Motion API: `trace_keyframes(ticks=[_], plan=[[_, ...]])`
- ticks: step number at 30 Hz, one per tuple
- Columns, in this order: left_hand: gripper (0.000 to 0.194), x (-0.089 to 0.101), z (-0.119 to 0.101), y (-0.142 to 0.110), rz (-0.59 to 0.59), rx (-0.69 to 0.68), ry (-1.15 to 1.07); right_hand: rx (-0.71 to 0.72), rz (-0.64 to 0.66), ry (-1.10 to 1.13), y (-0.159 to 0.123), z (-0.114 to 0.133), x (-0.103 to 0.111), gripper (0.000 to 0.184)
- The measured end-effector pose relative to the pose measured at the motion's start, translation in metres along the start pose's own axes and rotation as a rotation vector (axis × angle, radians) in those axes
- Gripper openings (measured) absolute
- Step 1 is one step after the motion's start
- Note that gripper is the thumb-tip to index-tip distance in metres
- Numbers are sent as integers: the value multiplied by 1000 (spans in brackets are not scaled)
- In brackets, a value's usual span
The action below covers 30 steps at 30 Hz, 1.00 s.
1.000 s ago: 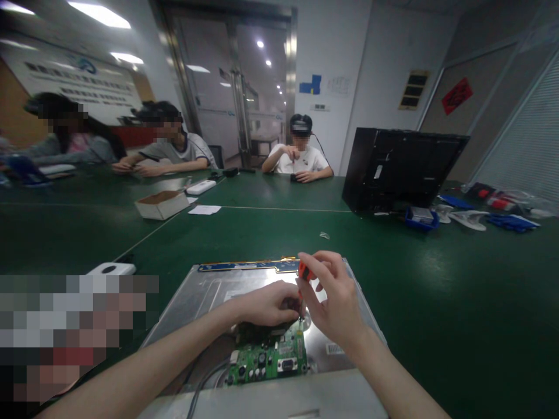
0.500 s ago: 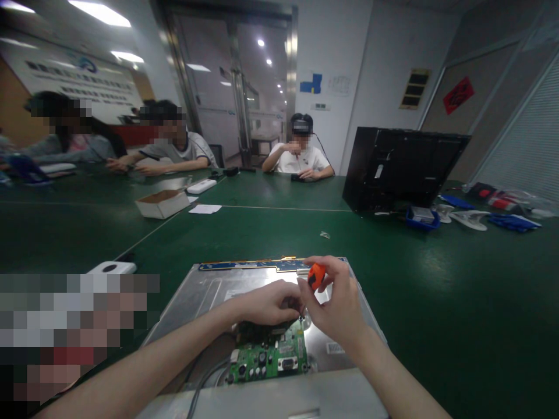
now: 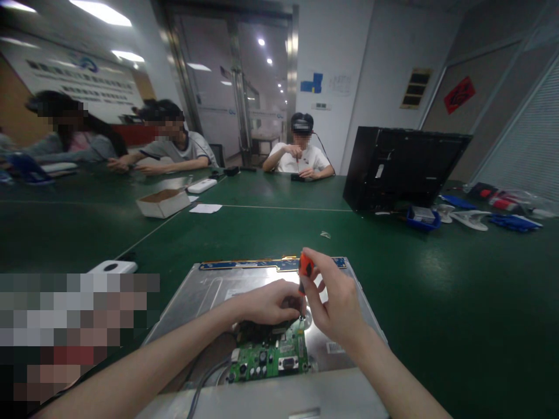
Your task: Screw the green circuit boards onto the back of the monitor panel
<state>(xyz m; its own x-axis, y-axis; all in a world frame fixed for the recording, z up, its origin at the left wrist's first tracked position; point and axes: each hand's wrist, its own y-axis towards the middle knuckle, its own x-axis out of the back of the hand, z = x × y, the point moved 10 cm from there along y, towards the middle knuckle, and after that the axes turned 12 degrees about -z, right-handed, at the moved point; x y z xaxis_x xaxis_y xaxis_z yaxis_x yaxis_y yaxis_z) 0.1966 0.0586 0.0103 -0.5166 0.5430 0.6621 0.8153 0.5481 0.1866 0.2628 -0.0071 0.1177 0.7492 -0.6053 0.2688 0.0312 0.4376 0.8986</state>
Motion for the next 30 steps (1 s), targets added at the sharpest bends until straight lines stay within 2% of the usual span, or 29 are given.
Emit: trace_keyframes(ticks=[5,12,17,30], plan=[[14,0,0,0,1,3,-9,-11,-102,4,-2,-4,8,41],[13,1,-2,0,3,-9,-16,55,-62,28,1,3,5,36],[15,0,-1,0,5,-12,-25,73,-23,37,2,9,2,42],[14,0,-2,0,2,-10,-37,-27,-84,93,-4,-3,4,41]])
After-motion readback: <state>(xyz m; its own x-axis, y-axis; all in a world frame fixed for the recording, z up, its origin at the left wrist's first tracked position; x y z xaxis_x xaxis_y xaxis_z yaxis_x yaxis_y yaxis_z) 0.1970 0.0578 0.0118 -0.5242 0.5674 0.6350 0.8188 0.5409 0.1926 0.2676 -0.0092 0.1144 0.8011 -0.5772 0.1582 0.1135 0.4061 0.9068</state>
